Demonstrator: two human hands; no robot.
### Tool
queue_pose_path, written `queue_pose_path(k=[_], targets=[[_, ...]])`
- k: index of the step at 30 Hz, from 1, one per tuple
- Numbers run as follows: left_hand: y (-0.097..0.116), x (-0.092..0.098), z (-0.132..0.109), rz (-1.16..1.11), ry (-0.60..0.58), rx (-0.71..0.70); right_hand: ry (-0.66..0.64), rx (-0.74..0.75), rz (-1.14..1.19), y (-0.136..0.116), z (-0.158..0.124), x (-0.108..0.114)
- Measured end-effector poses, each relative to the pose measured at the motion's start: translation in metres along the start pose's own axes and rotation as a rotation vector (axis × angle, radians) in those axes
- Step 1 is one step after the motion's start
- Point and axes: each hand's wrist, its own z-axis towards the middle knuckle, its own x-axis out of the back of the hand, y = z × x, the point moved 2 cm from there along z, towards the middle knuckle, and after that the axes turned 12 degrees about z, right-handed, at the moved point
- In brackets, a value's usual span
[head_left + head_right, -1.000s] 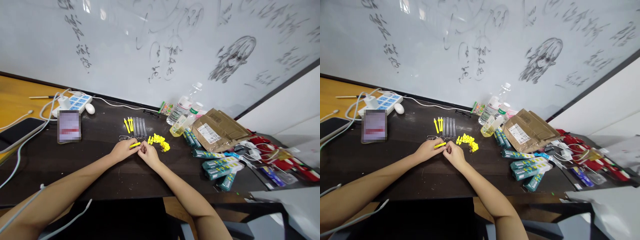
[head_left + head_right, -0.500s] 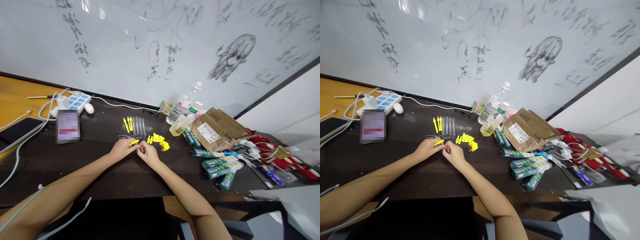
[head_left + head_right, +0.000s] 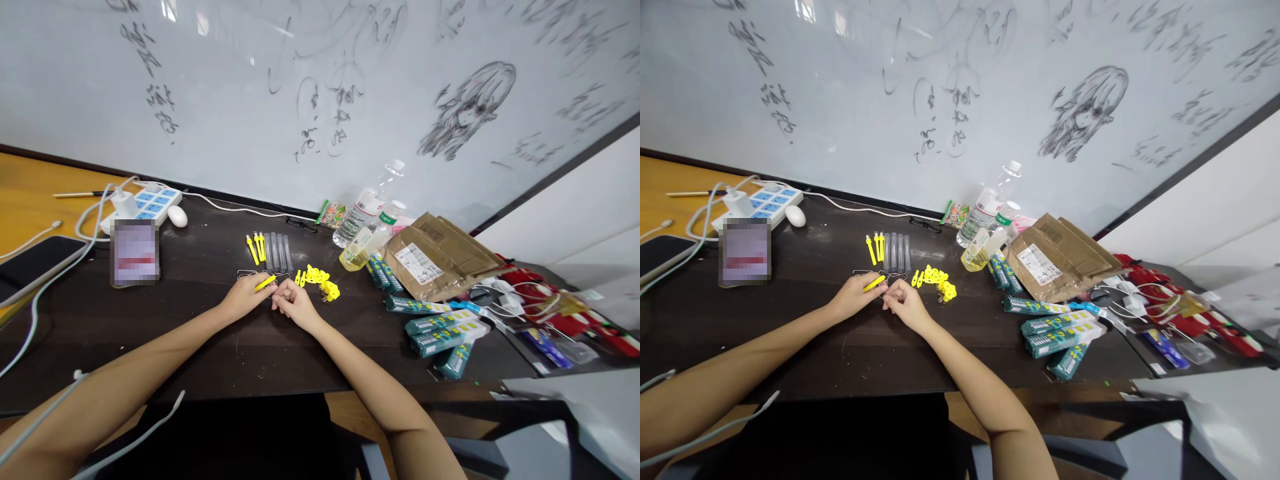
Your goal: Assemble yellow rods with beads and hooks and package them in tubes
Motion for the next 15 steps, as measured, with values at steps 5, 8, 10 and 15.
queue_pose_path(k=[5,8,10,15], targets=[[0.005,0.001,-0.003,0.115,-0.125,-0.118,0.053,0.107,-0.158,-0.010,-0.005,0.005],[0.005,-0.001,-0.003,0.167,-0.186,-0.142,-0.009,0.084,-0.138,-0.012,-0.006,0.007],[0.002,-0.002,-0.003,0.191,-0.178,-0.127,-0.042,0.069,-0.089,-0.012,-0.004,0.008],[-0.001,-0.001,-0.001,0.230,-0.162,-0.092,-0.004,0.015,0.035,-0.008,0.001,0.013]])
